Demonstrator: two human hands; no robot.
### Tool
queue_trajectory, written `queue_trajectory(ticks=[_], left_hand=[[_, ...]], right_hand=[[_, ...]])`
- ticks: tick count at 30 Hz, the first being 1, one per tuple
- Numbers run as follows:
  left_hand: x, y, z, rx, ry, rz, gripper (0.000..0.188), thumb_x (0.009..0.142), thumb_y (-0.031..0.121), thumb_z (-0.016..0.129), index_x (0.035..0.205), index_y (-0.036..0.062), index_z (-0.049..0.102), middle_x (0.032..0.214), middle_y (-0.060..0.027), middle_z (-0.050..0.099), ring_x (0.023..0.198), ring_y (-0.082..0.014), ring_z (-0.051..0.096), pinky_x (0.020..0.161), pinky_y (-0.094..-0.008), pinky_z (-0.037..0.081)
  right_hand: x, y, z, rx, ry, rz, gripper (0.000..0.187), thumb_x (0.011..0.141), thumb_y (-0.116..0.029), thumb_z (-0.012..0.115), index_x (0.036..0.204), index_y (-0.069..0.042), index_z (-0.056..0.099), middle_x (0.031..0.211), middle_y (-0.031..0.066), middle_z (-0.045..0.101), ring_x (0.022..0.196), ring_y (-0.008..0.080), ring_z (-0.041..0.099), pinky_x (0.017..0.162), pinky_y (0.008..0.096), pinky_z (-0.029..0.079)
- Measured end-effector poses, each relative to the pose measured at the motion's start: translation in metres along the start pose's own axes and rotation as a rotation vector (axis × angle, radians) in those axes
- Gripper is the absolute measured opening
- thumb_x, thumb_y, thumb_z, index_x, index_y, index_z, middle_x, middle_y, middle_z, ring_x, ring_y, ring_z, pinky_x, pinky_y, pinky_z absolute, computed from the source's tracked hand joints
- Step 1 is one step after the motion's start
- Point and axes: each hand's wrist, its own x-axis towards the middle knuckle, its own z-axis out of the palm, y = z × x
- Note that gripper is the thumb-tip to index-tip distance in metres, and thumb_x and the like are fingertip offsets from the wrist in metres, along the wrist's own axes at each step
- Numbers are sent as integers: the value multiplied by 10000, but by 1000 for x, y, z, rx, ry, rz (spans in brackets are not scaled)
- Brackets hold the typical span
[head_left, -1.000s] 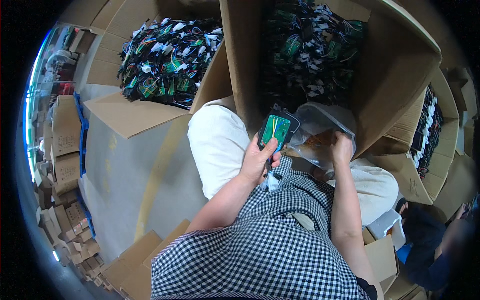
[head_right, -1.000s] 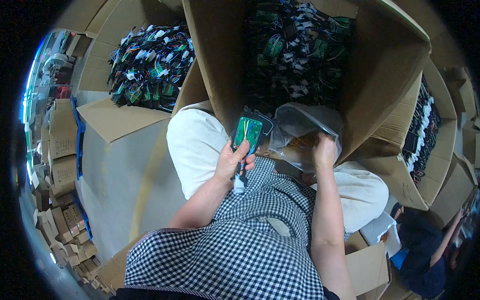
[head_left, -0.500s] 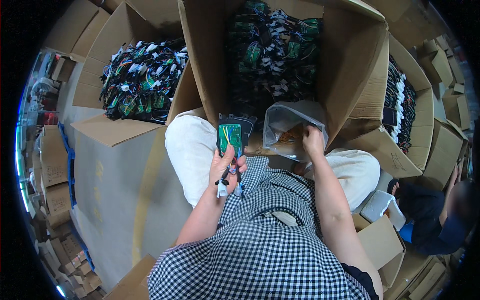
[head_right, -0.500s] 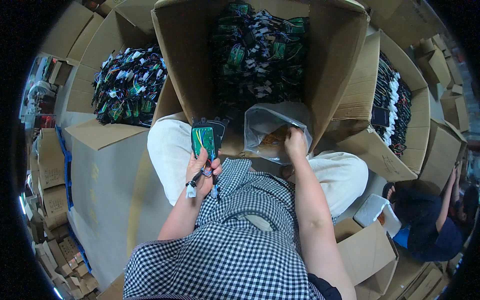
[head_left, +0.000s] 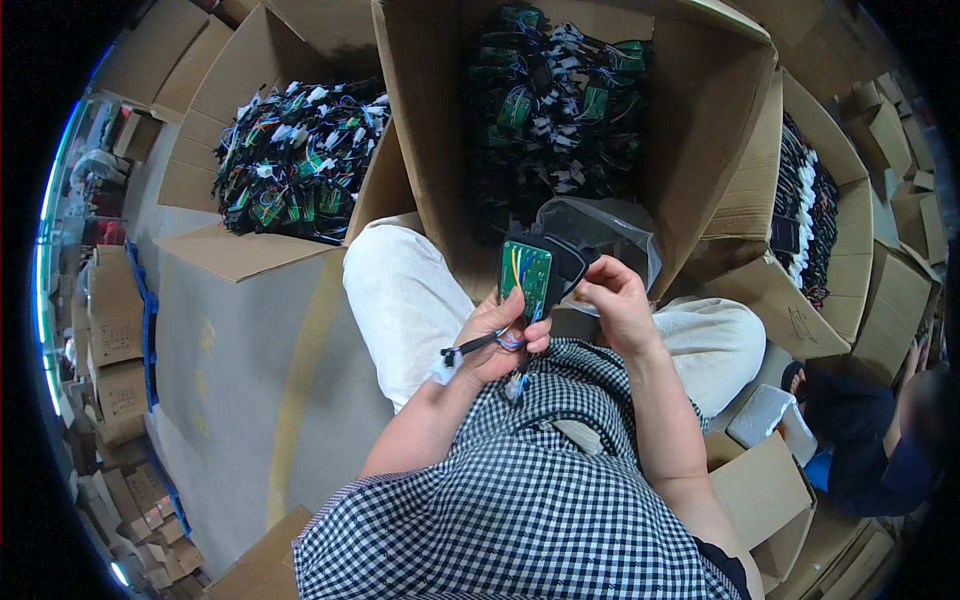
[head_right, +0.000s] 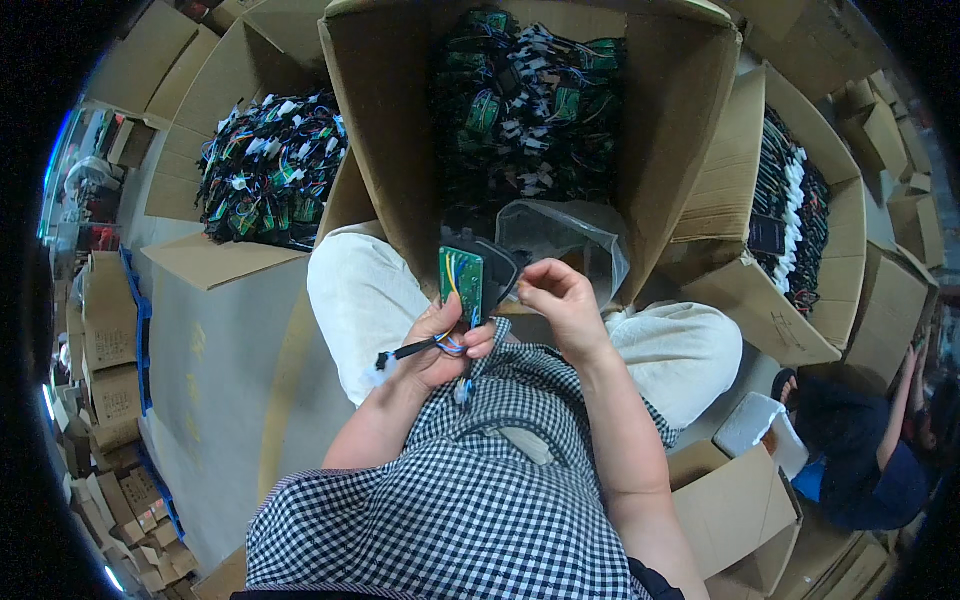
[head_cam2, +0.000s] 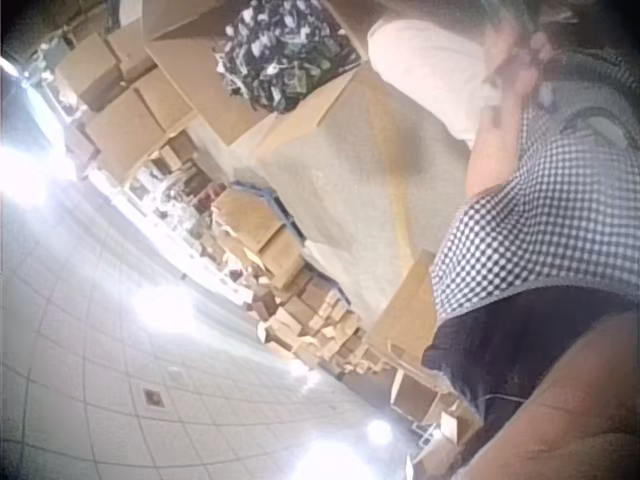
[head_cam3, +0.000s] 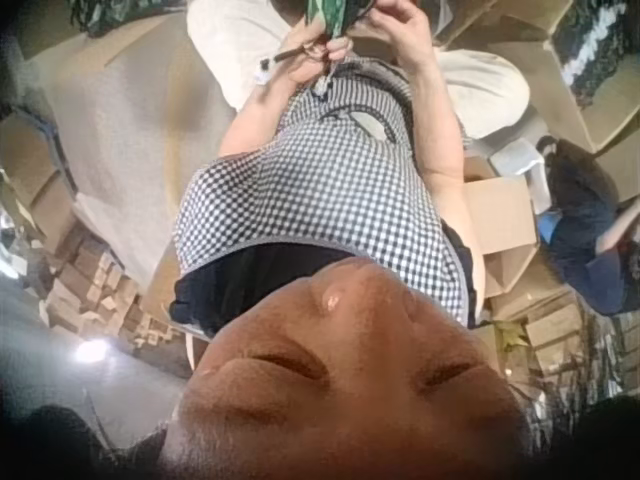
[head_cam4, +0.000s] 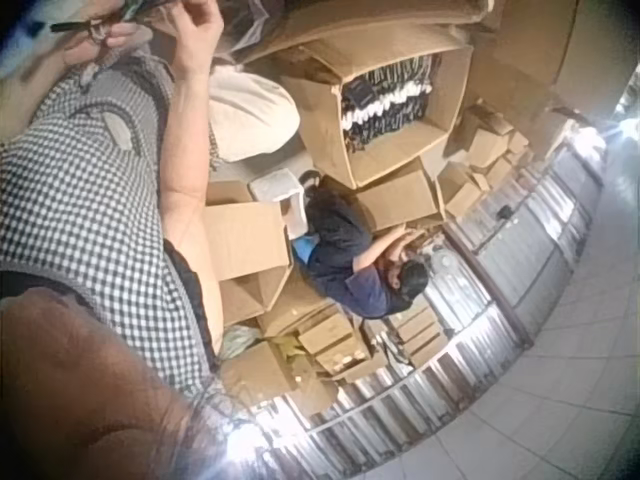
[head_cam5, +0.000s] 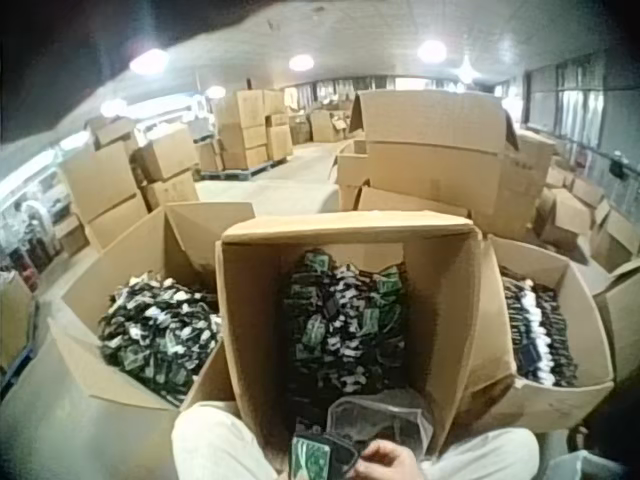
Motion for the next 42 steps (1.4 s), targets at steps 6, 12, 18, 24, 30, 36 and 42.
queue_trajectory(ticks=[6,12,18,24,30,36,42], left_hand=[[1,14,-1,-23,-32,2,305,924,266,567,1161,75,551,1046,-142,607,655,-134,459,555,-255,401],[3,28,14,88,116,24,261,901,158,612,1119,97,482,903,-85,555,658,-159,504,552,-284,422],[6,36,43,588,192,14,261,876,164,658,1090,91,527,882,-51,577,652,-117,518,566,-256,428],[8,33,64,2104,169,203,237,778,114,701,978,50,592,838,-83,542,798,-232,570,675,-309,477],[-9,44,62,1231,13,402,290,817,107,684,1064,72,536,914,-65,571,713,-157,558,610,-294,461],[-9,50,40,483,312,57,356,873,176,665,1149,75,464,862,-36,554,556,-77,463,478,-219,386],[7,51,59,1176,149,-204,333,836,186,697,1085,6,567,853,-41,630,793,-94,578,723,-242,472]], right_hand=[[-15,-9,-1,398,-421,205,172,862,-30,551,1032,-56,552,777,105,627,592,178,607,621,240,512],[-11,-41,-46,-219,-938,420,436,833,-188,691,1245,-87,587,1111,181,645,775,182,670,695,286,543],[6,-61,-30,59,-292,-379,726,698,-448,765,1297,-105,539,1374,166,467,1321,314,387,1125,484,186],[20,-103,36,-1250,-395,-594,680,770,-444,691,1275,-20,527,1279,129,564,1231,261,493,1124,491,131],[50,-56,-27,171,-180,130,695,869,-444,613,1397,-59,377,1334,219,481,1200,320,517,1055,408,357],[20,-63,-1,-373,-343,-369,756,771,-427,718,1372,-69,430,1364,173,472,1290,290,430,1100,440,267],[30,-107,27,-1437,-612,-493,889,604,-500,783,1305,-37,492,1300,148,536,1231,299,487,1085,515,270]])
